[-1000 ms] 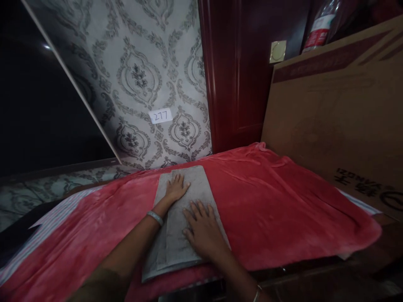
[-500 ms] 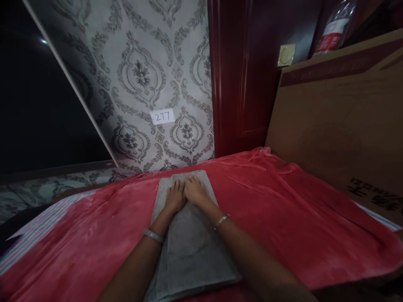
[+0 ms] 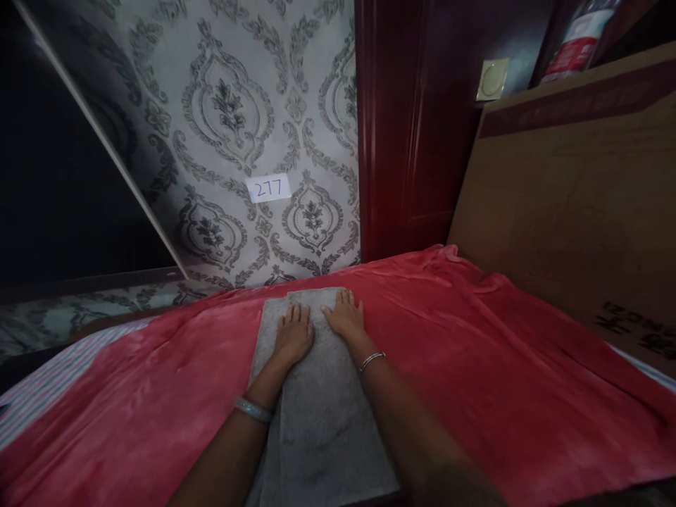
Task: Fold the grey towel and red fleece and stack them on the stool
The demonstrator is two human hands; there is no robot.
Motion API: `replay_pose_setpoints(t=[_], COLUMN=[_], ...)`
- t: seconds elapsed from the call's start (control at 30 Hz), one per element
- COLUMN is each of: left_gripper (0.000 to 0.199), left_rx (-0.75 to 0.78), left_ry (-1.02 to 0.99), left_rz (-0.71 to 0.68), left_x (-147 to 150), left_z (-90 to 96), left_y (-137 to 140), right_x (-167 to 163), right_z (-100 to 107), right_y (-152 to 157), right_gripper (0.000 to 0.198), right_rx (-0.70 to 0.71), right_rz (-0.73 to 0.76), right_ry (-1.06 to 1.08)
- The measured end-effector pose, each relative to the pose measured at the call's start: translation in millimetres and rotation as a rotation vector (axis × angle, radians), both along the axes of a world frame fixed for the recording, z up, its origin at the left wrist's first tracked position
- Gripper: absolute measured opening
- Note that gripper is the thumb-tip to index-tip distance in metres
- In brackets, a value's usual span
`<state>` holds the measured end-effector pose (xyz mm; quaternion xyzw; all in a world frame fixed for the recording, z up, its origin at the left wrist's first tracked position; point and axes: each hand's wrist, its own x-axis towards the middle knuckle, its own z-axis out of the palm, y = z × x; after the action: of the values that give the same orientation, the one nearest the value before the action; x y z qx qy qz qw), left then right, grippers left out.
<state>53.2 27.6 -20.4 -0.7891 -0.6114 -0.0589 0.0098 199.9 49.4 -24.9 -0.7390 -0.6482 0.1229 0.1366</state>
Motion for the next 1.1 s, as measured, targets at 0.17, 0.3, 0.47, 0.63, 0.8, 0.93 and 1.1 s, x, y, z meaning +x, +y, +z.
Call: replay_pose_setpoints(t=[0.17, 0.3, 0.47, 0.63, 0.8, 0.93, 1.1], left_gripper=[0.060, 0.059, 0.058, 0.057, 0.052, 0.060, 0.070], left_rx=[-0.004, 0.002, 0.019, 0.007, -0.039, 0.026, 0.020], left_ry=[-0.033, -0.035, -0.033, -0.053, -0.091, -0.100, 0.010], left_rz=[0.001, 0.005, -0.010, -0.021, -0.041, -0.211, -0.243], left_x=[-0.1, 0.7, 0.7, -0.5, -5.8, -15.6, -27.0], left_z=[0.5, 4.3, 6.8, 14.5, 24.0, 11.5, -2.8], left_y=[0.4, -2.1, -4.9, -6.5, -39.2, -88.4, -116.6], right_x=[19.1, 19.0, -12.7, -22.3, -19.5, -20.5, -15.4], right_z=[8.6, 21.0, 8.2, 1.9, 4.3, 0.9, -1.7], right_y=[-9.7, -37.0, -96.6, -119.4, -117.6, -119.7, -117.7], right_gripper=[0.067, 0.061, 0.060, 0.059, 0.057, 0.056, 0.060], right_rx=[-0.083, -0.095, 0.123, 0.136, 0.174, 0.182, 0.172], right_rz=[0.008, 0.046, 0.213, 0.208, 0.188, 0.201, 0.210], right_ry=[-0.001, -0.026, -0.133, -0.136, -0.120, -0.136, -0.109])
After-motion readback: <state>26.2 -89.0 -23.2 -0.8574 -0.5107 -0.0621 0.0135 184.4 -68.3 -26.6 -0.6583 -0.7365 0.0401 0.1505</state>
